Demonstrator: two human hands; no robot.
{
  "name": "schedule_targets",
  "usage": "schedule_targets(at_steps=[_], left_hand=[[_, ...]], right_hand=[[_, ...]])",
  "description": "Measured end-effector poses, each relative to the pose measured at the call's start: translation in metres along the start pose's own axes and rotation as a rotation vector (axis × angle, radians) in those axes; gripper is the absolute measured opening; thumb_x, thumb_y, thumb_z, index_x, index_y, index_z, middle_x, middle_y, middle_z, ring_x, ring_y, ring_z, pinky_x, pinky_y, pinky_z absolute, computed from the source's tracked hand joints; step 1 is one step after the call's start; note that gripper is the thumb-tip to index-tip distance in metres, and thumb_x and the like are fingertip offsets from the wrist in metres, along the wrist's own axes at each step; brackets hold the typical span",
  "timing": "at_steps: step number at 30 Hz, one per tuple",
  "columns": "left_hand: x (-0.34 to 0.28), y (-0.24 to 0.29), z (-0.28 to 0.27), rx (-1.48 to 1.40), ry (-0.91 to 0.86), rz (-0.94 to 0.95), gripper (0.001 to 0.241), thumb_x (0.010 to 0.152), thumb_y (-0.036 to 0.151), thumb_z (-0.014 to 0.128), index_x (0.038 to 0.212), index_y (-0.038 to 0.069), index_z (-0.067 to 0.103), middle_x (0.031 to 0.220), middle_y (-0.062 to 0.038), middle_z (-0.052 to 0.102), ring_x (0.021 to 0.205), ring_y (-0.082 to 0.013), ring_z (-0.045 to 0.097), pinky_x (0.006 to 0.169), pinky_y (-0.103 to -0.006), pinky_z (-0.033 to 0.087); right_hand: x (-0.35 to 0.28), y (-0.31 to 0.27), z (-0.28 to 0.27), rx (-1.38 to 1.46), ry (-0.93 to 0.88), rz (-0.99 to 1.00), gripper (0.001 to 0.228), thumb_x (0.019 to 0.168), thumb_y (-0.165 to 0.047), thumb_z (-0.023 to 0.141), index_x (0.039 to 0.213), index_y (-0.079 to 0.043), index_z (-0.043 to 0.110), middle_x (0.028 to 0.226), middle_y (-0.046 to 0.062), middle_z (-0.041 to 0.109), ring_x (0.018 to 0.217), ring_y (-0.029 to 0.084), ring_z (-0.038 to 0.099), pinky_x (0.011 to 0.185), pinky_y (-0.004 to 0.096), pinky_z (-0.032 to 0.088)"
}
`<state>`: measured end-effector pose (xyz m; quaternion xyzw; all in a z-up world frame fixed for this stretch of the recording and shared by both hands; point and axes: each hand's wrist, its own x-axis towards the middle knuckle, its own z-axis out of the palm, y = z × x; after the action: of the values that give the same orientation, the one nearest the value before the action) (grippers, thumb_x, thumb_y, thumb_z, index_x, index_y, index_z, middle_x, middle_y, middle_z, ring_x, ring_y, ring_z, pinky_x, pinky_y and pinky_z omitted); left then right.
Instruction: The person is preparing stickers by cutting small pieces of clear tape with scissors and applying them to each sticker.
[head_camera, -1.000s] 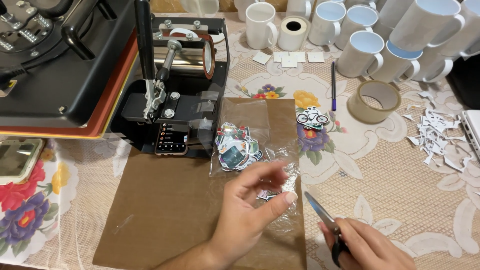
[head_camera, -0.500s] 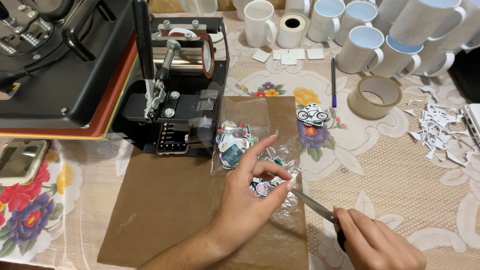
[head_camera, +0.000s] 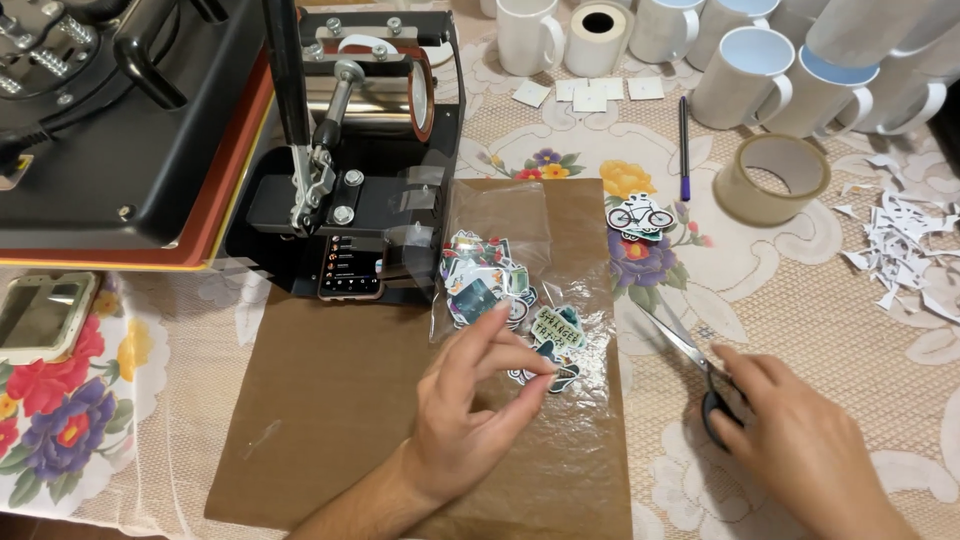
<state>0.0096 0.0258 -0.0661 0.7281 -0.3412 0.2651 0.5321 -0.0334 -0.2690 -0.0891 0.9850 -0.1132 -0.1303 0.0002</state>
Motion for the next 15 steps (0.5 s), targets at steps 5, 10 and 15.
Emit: schedule_targets(at_steps=[5, 10, 15], left_hand=[[-0.009, -0.015, -0.008, -0.002, 0.058, -0.026, 0.073, 0.087, -0.003, 0.081, 0.145, -0.002, 0.036, 0.095, -0.004, 0.077, 0.089, -0.0179, 0.072, 0.100, -0.0353, 0.057], [-0.017, -0.020, -0.008, -0.047, 0.106, -0.098, 0.068, 0.088, -0.004, 0.078, 0.143, -0.001, 0.039, 0.095, -0.006, 0.076, 0.087, -0.0182, 0.073, 0.098, -0.0354, 0.059], [-0.019, -0.018, -0.010, 0.088, 0.154, -0.034, 0.064, 0.088, -0.004, 0.079, 0.141, -0.001, 0.043, 0.096, -0.005, 0.077, 0.087, -0.0160, 0.074, 0.098, -0.0328, 0.056]], right_hand=[[0.008, 0.007, 0.007, -0.018, 0.068, -0.089, 0.052, 0.082, -0.044, 0.063, 0.133, -0.038, 0.054, 0.134, -0.015, 0.061, 0.120, 0.018, 0.063, 0.088, 0.042, 0.062], [-0.006, -0.063, 0.006, 0.203, 0.354, -0.464, 0.039, 0.078, -0.021, 0.073, 0.116, -0.031, 0.072, 0.115, -0.006, 0.070, 0.098, 0.019, 0.067, 0.059, 0.041, 0.064], [0.021, -0.126, 0.026, 0.113, 0.246, -0.543, 0.042, 0.089, -0.060, 0.064, 0.100, -0.021, 0.058, 0.091, 0.002, 0.060, 0.088, 0.029, 0.065, 0.055, 0.048, 0.055]])
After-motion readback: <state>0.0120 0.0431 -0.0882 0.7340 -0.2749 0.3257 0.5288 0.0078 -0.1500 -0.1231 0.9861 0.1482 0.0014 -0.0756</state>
